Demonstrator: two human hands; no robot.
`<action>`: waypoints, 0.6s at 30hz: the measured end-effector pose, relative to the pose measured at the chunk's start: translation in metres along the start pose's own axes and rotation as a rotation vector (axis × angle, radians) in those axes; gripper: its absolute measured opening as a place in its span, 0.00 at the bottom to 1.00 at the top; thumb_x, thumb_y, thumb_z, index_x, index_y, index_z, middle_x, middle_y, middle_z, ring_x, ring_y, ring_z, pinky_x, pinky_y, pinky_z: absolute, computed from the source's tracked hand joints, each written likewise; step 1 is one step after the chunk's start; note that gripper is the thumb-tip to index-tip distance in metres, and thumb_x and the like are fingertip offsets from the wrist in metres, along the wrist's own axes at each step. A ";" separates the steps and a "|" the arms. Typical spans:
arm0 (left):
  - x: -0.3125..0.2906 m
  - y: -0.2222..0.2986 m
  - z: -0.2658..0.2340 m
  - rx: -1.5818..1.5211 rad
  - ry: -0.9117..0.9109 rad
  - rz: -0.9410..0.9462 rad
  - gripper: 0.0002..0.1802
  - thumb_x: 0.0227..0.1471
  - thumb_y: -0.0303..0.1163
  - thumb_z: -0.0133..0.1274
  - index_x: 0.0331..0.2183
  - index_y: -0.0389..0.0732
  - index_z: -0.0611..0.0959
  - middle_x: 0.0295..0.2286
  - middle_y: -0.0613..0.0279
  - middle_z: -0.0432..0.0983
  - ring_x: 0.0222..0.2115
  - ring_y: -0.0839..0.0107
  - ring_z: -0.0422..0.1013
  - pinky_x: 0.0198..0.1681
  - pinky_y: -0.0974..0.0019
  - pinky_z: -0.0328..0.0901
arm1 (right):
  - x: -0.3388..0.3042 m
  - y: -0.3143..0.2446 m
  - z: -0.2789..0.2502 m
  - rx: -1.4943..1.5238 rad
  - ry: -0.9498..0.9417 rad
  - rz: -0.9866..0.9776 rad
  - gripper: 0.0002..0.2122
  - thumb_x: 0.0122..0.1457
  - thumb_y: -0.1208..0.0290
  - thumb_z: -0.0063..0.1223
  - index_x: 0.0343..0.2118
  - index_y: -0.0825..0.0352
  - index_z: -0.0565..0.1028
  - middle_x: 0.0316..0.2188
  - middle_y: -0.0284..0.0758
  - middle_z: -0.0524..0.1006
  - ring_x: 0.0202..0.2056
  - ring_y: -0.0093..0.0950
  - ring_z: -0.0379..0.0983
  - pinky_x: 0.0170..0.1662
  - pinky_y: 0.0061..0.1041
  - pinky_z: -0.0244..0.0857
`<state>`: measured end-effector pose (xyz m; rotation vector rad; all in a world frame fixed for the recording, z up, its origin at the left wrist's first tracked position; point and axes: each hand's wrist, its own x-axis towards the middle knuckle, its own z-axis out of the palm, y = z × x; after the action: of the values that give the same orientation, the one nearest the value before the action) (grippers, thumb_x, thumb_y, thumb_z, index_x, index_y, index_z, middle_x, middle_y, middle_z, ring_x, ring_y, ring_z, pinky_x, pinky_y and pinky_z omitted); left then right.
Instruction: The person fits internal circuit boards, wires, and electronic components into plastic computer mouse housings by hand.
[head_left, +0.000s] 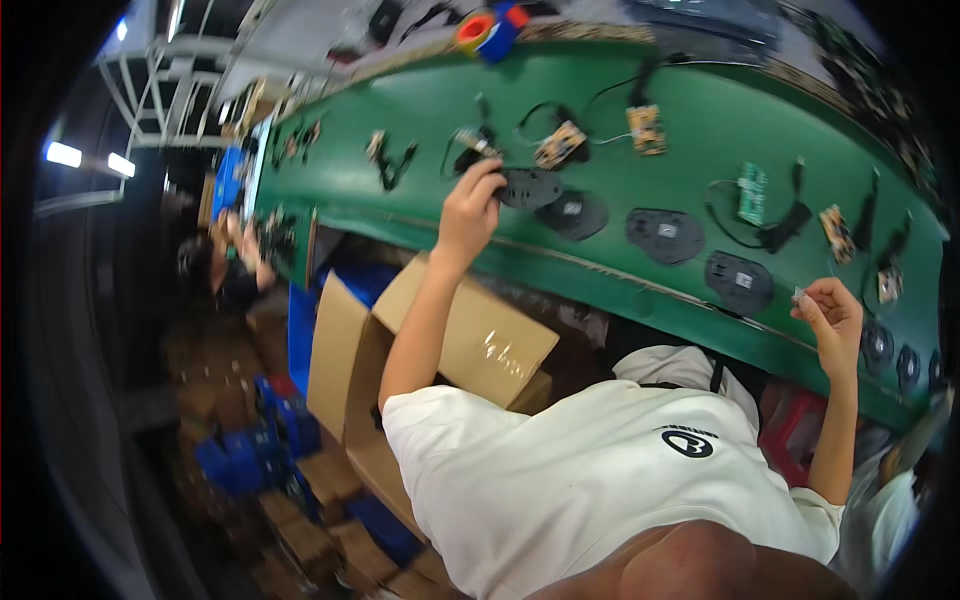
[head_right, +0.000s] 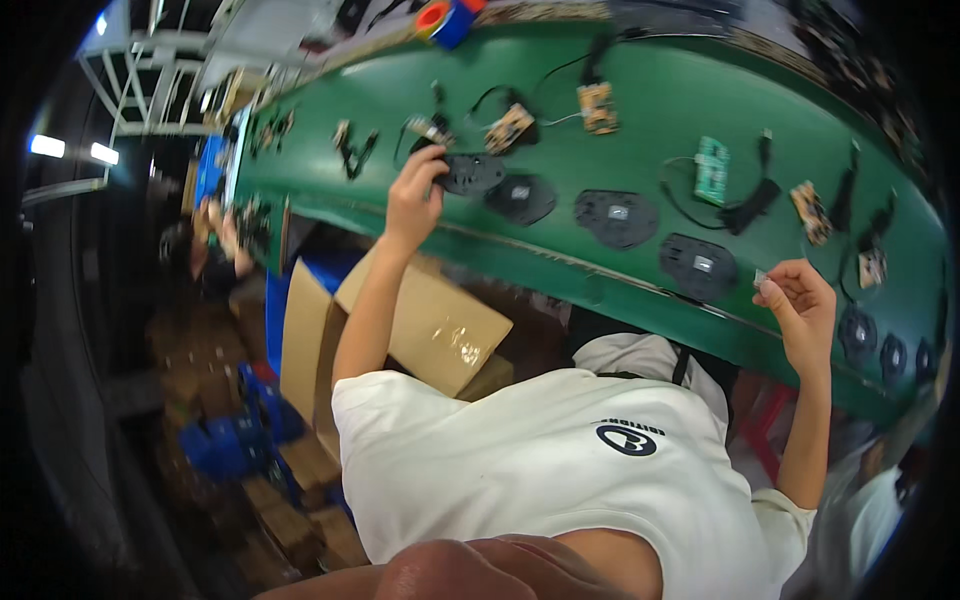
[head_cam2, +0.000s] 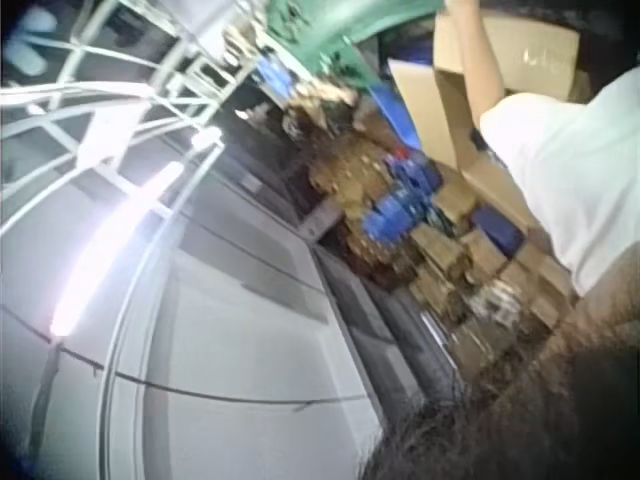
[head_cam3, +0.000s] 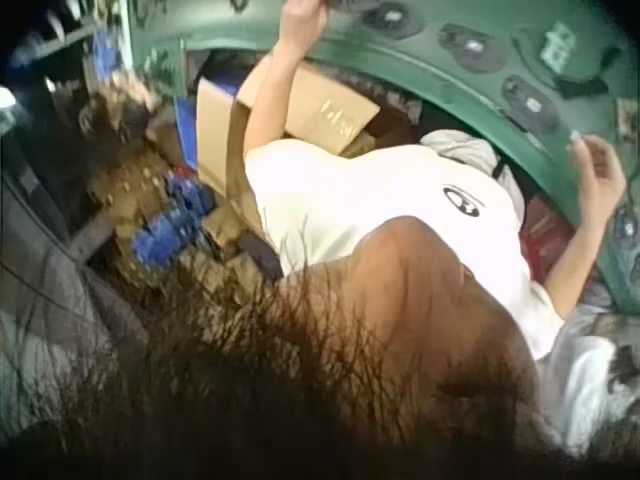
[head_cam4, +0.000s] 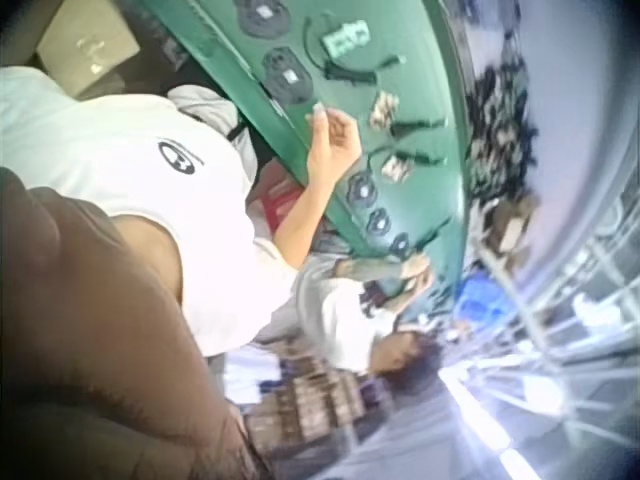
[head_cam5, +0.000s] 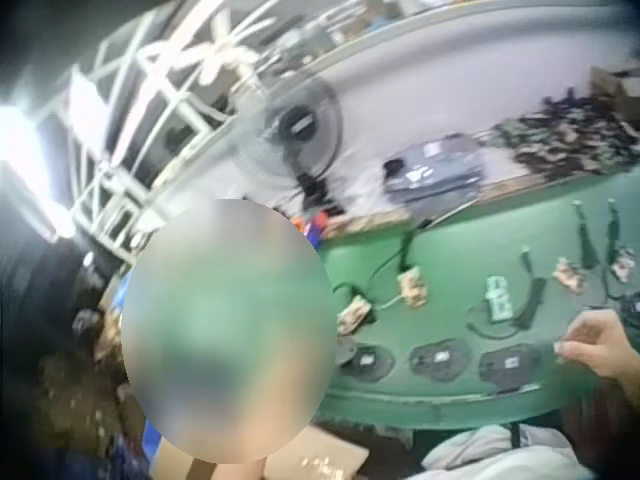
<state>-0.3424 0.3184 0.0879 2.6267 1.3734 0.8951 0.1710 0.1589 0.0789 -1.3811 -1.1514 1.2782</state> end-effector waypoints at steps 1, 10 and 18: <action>-0.039 -0.009 -0.003 0.019 0.009 -0.109 0.18 0.41 0.14 0.52 0.38 0.36 0.80 0.47 0.48 0.76 0.49 0.49 0.72 0.51 0.53 0.68 | 0.015 -0.003 0.011 -0.002 -0.062 -0.003 0.03 0.61 0.78 0.54 0.35 0.71 0.73 0.30 0.32 0.78 0.31 0.19 0.75 0.37 0.19 0.70; -0.098 -0.038 -0.007 -0.008 -0.038 -0.427 0.16 0.52 0.33 0.60 0.43 0.39 0.85 0.51 0.47 0.74 0.53 0.49 0.68 0.56 0.54 0.63 | 0.104 -0.063 0.209 -0.349 -0.627 -0.455 0.06 0.58 0.75 0.58 0.33 0.70 0.73 0.24 0.32 0.73 0.24 0.20 0.69 0.29 0.22 0.63; -0.081 -0.059 0.016 -0.023 0.052 -0.285 0.15 0.52 0.34 0.59 0.42 0.40 0.84 0.50 0.51 0.74 0.52 0.51 0.67 0.57 0.54 0.60 | 0.191 -0.011 0.387 -0.679 -0.382 -0.806 0.06 0.56 0.69 0.57 0.31 0.66 0.77 0.33 0.39 0.76 0.38 0.42 0.75 0.39 0.40 0.70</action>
<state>-0.4135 0.2955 0.0195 2.3237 1.6823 0.9373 -0.2097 0.3575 0.0373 -0.9128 -2.2560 0.5714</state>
